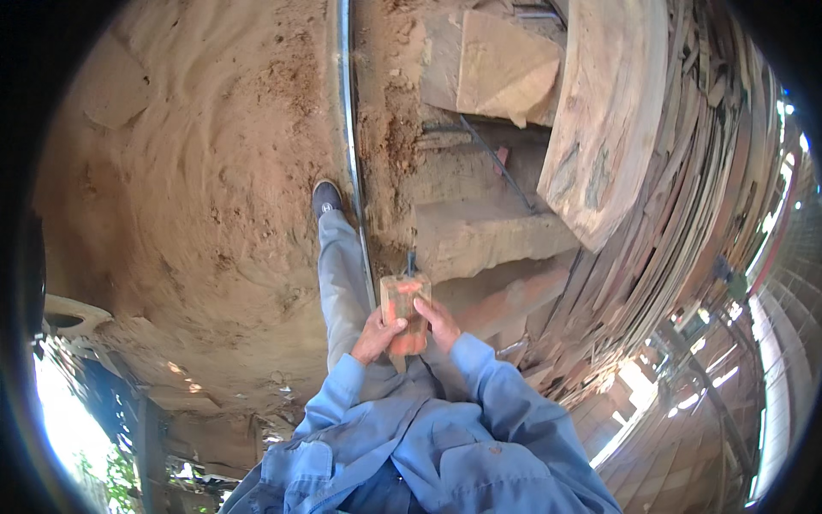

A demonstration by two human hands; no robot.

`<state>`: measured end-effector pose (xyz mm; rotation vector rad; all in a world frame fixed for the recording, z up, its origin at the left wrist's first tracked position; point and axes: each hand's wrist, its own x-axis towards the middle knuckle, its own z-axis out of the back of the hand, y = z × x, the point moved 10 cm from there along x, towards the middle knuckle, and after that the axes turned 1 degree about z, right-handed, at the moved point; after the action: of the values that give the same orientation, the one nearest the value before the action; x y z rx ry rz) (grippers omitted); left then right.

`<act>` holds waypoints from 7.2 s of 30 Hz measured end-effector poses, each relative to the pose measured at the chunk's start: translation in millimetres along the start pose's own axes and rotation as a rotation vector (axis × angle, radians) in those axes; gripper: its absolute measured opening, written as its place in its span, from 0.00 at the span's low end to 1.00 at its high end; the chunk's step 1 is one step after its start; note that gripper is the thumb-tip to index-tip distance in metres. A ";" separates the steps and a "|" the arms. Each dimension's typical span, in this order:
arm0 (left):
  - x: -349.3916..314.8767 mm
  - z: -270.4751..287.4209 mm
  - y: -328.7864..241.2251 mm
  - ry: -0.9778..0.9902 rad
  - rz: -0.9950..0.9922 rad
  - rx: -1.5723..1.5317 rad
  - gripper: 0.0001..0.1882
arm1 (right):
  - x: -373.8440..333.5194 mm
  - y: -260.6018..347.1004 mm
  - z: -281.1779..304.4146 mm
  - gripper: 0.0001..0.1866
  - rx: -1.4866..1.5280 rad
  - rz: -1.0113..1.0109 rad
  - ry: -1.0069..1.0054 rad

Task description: The person measures a large curved wooden beam with a tape measure, then uses a hammer and chisel to split a smaller piece of wood. The person also moves a strap and repositions the beam during the process.

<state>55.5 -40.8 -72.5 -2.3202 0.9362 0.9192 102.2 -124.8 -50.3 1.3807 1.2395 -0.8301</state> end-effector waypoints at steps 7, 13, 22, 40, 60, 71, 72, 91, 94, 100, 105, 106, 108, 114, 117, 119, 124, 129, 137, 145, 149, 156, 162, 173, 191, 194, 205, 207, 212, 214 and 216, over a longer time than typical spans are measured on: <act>-1.9 6.1 3.9 -0.020 0.084 0.050 0.32 | -18.0 9.5 8.7 0.26 -0.236 0.056 -0.182; 1.5 1.0 -26.8 0.013 0.123 0.102 0.27 | -32.5 48.7 3.1 0.23 -0.576 0.376 -0.209; 4.7 -24.9 -59.5 0.185 0.278 -0.021 0.41 | -59.3 103.8 97.1 0.24 -0.023 0.415 -0.432; 184.3 29.2 -127.5 -0.193 0.076 -0.183 0.54 | 301.5 221.9 385.1 0.19 0.005 0.143 -0.678; 290.9 55.5 -171.8 -0.230 0.025 0.014 0.52 | 472.5 221.6 472.4 0.12 0.126 0.042 -0.748; 312.2 58.1 -177.0 -0.261 0.013 0.003 0.51 | 477.8 226.9 457.7 0.12 0.540 0.187 -0.740; 313.8 58.0 -176.1 -0.271 0.011 -0.008 0.51 | 474.6 227.0 456.3 0.12 0.574 0.202 -0.742; 338.3 45.2 -172.0 -0.206 -0.043 -0.027 0.45 | 331.9 206.1 430.8 0.12 1.014 0.326 -0.355; 338.0 47.1 -173.0 -0.242 -0.074 -0.083 0.46 | 313.2 195.5 395.6 0.12 1.180 0.238 -0.150; 338.7 46.0 -168.1 -0.195 -0.093 -0.168 0.44 | 226.4 161.7 348.0 0.14 0.898 0.114 -0.346; 338.1 54.5 -167.0 -0.166 -0.113 -0.144 0.42 | 112.3 114.5 310.2 0.19 0.196 -0.030 -0.878; 336.8 56.8 -169.4 -0.166 -0.134 -0.129 0.43 | 96.9 108.7 298.3 0.19 0.058 -0.023 -0.902; 334.5 61.9 -172.0 -0.183 -0.150 -0.137 0.42 | 75.1 100.4 277.2 0.19 -0.115 0.056 -0.923; 332.9 58.4 -178.5 -0.130 -0.184 -0.211 0.40 | 60.8 113.6 271.6 0.19 -0.405 0.311 -1.113; 332.5 63.9 -178.3 -0.182 -0.181 -0.159 0.40 | 80.4 132.4 286.4 0.20 -0.510 0.389 -1.158; 331.4 64.4 -178.1 -0.171 -0.185 -0.160 0.40 | 92.5 144.0 291.2 0.21 -0.525 0.515 -1.135; 330.9 70.1 -181.0 -0.178 -0.194 -0.182 0.40 | 104.9 132.6 305.3 0.21 -0.531 0.463 -1.243; 331.1 67.2 -188.6 -0.177 -0.193 -0.194 0.40 | 118.0 119.4 308.9 0.22 -0.372 0.394 -1.231; 328.5 63.6 -197.2 -0.214 -0.153 -0.231 0.42 | 141.8 126.4 315.1 0.23 -0.150 0.406 -1.250; 329.3 70.3 -196.5 -0.181 -0.183 -0.205 0.37 | 165.7 198.3 349.0 0.23 -0.718 0.541 -1.390; 328.3 77.7 -191.6 -0.215 -0.153 -0.215 0.38 | 190.1 236.8 378.4 0.21 -0.843 0.688 -1.464; 325.7 78.3 -194.4 -0.255 -0.155 -0.227 0.43 | 253.3 261.7 479.6 0.17 -0.290 0.597 -1.461; 330.7 76.9 -187.1 -0.244 -0.113 -0.249 0.44 | 245.4 307.1 430.9 0.14 -0.949 0.752 -1.503; 337.1 74.0 -187.1 -0.210 -0.139 -0.195 0.37 | 263.3 398.0 259.7 0.17 -1.013 1.040 -1.048; 321.2 77.1 -203.3 -0.257 -0.181 -0.348 0.38 | 254.0 309.2 428.3 0.16 -0.331 0.538 -1.430; 322.8 79.0 -201.9 -0.274 -0.180 -0.371 0.38 | 247.8 342.3 382.0 0.15 -0.726 0.633 -1.397; 327.0 75.8 -209.2 -0.236 -0.205 -0.308 0.35 | 233.1 384.4 329.3 0.11 -0.734 0.825 -1.354; 327.5 83.5 -204.8 -0.222 -0.239 -0.257 0.34 | 259.6 388.7 329.5 0.15 -0.768 0.788 -1.222; 314.2 112.2 -167.1 -0.318 -0.157 -0.333 0.28 | 239.0 360.9 260.1 0.16 -0.835 0.939 -0.780; 291.6 118.4 -150.4 -0.416 -0.056 -0.336 0.27 | 191.6 338.7 227.1 0.13 -0.829 0.888 -0.730; 264.4 104.5 -151.4 -0.369 -0.103 -0.391 0.27 | 145.5 312.2 201.2 0.11 -0.736 0.770 -0.658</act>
<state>267.9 13.2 -308.6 -2.3544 0.5136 1.5312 464.6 -257.0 -151.8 0.7556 0.3492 -0.1871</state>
